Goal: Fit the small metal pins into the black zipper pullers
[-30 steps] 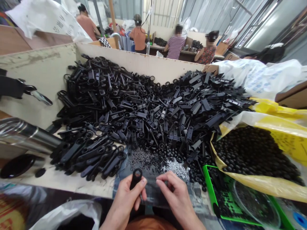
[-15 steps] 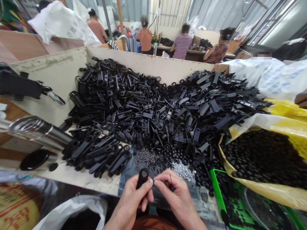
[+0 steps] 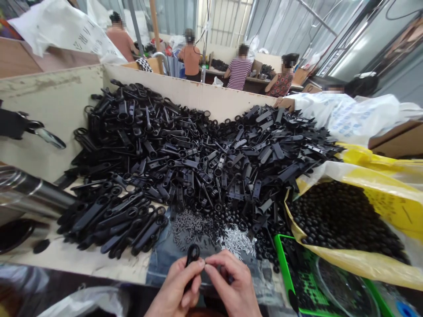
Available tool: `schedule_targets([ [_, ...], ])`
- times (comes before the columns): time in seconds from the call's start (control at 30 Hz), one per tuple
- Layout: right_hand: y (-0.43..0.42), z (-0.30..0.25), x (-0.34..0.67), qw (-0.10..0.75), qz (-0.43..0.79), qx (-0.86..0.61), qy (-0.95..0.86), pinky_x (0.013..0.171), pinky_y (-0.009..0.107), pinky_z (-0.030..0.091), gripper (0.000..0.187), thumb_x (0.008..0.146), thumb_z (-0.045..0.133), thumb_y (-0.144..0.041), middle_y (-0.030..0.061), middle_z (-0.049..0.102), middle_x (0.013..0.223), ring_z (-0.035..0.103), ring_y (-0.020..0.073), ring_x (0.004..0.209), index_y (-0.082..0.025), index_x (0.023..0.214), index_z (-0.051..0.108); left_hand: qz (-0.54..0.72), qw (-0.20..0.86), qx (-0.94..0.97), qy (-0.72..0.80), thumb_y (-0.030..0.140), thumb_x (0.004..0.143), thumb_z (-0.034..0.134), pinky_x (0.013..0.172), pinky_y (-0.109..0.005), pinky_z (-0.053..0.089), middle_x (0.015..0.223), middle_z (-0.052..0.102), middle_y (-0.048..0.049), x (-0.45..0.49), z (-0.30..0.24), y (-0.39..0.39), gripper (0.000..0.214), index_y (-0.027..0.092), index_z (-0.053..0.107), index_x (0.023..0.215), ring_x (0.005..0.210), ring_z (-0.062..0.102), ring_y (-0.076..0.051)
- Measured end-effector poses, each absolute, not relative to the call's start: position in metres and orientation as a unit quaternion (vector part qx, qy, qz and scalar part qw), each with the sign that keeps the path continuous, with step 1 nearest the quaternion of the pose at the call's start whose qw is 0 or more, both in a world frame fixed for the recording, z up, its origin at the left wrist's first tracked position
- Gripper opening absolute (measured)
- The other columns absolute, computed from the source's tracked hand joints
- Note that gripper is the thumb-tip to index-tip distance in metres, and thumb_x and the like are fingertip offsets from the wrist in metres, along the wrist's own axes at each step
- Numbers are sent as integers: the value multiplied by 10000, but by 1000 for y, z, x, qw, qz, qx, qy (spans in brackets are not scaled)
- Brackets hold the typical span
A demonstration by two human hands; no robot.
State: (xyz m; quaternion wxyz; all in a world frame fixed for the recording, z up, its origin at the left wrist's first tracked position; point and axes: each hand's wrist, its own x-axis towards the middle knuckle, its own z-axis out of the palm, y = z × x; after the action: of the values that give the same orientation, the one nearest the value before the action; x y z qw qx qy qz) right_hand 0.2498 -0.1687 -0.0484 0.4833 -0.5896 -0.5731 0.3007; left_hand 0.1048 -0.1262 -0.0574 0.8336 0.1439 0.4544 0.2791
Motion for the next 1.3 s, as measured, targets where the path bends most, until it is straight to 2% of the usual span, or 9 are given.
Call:
schedule_targets([
  [0.23,-169,-50,258,483,280,-580,-593,523,219,477,160,975,650,-324,15,708,750,610,142,579,-245,991,789,268,853,67,442,343,564,951,375,-160,145,445,484,102,111,-44,-123,488,188,490,600,318,242,21],
  [0.37,-168,-48,259,472,281,-594,-587,507,226,477,185,972,644,-355,20,691,736,587,144,550,-235,952,783,259,853,80,447,371,651,907,413,-177,164,485,523,84,109,-36,-125,422,190,526,671,349,281,3],
  [0.53,-163,-45,259,469,297,-599,-577,494,223,462,137,953,652,-307,4,671,734,542,133,526,-241,954,773,251,856,162,423,256,637,826,511,-210,296,658,625,26,100,-21,-123,331,170,658,908,504,454,-63],
  [0.63,-157,-43,259,464,293,-576,-606,494,225,450,119,939,649,-248,4,666,745,541,130,526,-232,977,761,235,841,206,442,170,599,764,561,-230,337,753,631,18,93,-13,-122,395,169,671,983,584,467,-82],
  [0.73,-151,-44,257,454,280,-546,-646,521,230,451,118,936,639,-206,4,673,757,550,129,540,-223,982,746,223,816,230,481,175,599,735,597,-243,366,836,629,17,89,-13,-124,547,165,643,1138,617,461,-88],
  [0.87,-147,-44,253,429,287,-549,-658,547,240,454,125,947,625,-213,3,673,757,559,135,554,-226,990,742,217,794,285,491,192,672,695,627,-254,391,824,612,22,85,-23,-128,703,154,545,1358,645,482,-111],
  [1.03,-148,-40,248,417,311,-581,-626,522,244,444,155,971,622,-304,-4,653,707,548,138,529,-223,924,745,226,771,360,474,174,788,644,660,-255,421,813,624,16,81,-39,-131,613,195,566,1395,694,518,-137],
  [1.2,-151,-39,241,437,313,-584,-608,521,247,437,240,999,593,-348,16,657,723,582,150,563,-219,856,737,242,746,371,498,199,795,691,737,-271,464,1030,687,-51,79,-43,-129,609,210,589,1395,751,561,-152],
  [1.3,-153,-40,239,448,317,-584,-598,529,246,431,238,1000,597,-337,14,661,725,579,147,559,-223,846,739,224,735,402,498,196,820,646,781,-280,475,1001,687,-38,79,-41,-127,530,213,629,1350,761,558,-154],
])
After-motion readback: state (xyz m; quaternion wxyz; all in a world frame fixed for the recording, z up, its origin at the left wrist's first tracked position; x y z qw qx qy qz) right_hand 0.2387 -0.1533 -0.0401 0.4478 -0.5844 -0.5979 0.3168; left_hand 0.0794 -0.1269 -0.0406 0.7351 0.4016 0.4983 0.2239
